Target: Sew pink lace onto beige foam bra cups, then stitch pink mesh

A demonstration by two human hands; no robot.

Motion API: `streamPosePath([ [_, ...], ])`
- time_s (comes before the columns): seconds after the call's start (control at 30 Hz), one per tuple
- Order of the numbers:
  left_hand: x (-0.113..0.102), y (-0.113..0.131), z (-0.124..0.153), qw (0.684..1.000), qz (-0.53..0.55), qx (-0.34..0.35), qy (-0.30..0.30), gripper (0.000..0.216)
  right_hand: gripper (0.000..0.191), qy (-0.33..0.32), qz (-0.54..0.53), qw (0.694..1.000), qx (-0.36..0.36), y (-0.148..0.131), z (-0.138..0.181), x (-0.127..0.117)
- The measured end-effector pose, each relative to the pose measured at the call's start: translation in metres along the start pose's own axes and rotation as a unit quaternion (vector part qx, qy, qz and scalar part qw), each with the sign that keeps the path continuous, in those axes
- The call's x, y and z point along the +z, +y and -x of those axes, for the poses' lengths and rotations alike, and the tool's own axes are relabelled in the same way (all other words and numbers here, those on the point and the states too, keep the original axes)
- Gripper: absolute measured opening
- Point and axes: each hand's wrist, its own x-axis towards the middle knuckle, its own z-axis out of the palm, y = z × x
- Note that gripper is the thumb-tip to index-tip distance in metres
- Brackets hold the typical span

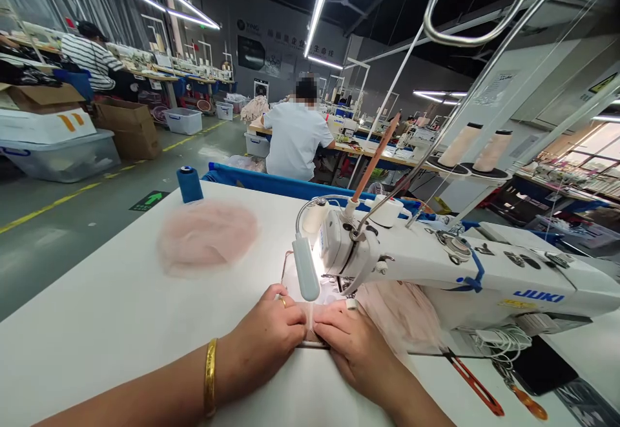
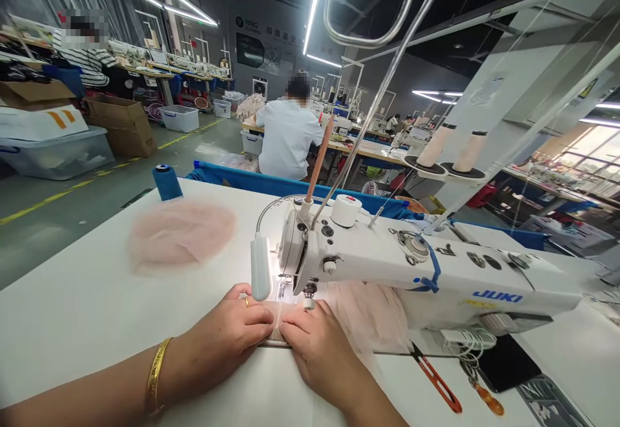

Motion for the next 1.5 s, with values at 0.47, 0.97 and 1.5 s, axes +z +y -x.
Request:
streamPosePath([
  [0.47, 0.004, -0.018, -0.016, 0.993, -0.004, -0.108, -0.050, 0.019, 0.030, 0.045, 0.016, 0.996, 0.079, 0.003, -0.013, 0.013],
  [0.97, 0.003, -0.018, -0.005, 0.998, 0.002, -0.055, -0.019, 0.021, 0.026, 0.055, 0.025, 0.996, 0.065, 0.004, -0.013, 0.027],
  [1.5, 0.010, -0.024, -0.008, 0.995, -0.052, -0.071, -0.049, 0.016, 0.034, 0.002, 0.061, 0.989, 0.132, 0.008, -0.010, 0.022],
])
